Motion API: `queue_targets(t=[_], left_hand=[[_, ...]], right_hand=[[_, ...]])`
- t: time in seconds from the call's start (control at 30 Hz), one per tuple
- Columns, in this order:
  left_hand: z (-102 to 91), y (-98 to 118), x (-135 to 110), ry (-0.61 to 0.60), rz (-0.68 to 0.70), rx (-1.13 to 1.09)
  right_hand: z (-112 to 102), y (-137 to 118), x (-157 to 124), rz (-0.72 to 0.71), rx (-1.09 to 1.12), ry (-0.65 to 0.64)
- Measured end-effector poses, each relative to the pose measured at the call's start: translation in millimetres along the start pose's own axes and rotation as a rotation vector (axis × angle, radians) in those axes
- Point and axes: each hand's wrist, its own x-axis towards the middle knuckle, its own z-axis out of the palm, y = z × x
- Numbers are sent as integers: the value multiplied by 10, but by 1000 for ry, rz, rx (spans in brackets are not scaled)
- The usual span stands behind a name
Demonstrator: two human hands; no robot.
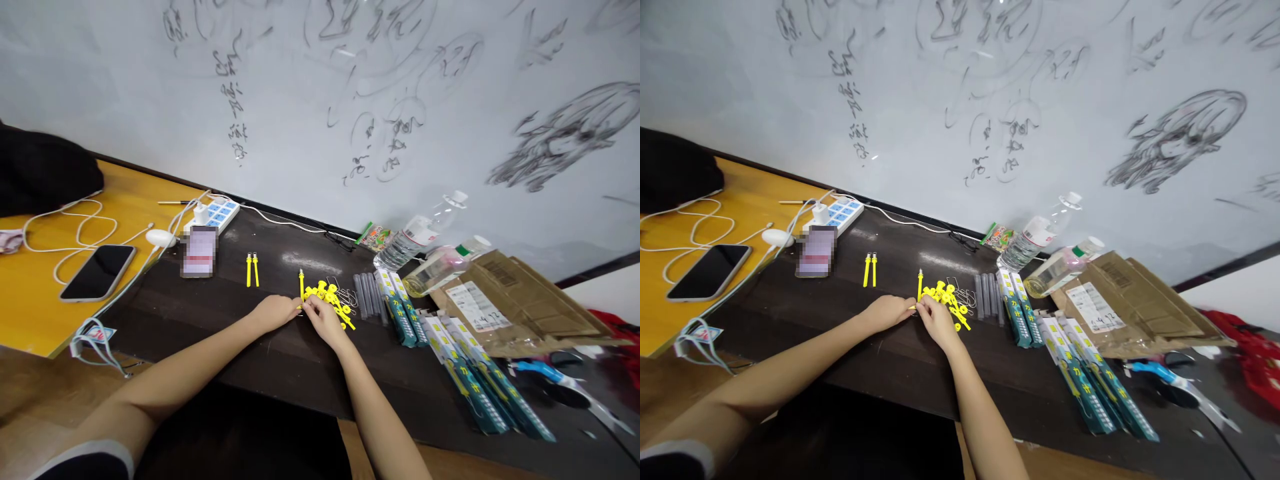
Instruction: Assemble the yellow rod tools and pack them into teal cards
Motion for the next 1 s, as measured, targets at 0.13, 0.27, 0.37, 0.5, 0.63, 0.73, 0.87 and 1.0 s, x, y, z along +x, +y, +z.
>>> queue_targets(t=[0.13, 0.27, 0.37, 0.5, 0.63, 0.73, 0.87, 1.0], left_hand=[[-5, 11, 2, 11, -18, 26], [-28, 31, -8, 6, -31, -4], [-49, 47, -9, -28, -40, 6], [-57, 65, 1, -47, -41, 34], [-53, 75, 2, -38, -28, 65], [-53, 76, -8, -38, -36, 106], [-38, 80, -13, -41, -39, 132], [-14, 111, -11, -52, -32, 163]], right_hand=[[-18, -31, -6, 29, -76, -9], [-51, -43, -11, 21, -61, -17], [-82, -45, -7, 20, -51, -57], [-122, -76, -7, 21, -131, -70], [-140, -128, -23, 3, -316, -57], [-132, -150, -36, -42, -454, -72], [-112, -149, -45, -103, -563, -85], [-90, -138, -50, -112, -563, -66]])
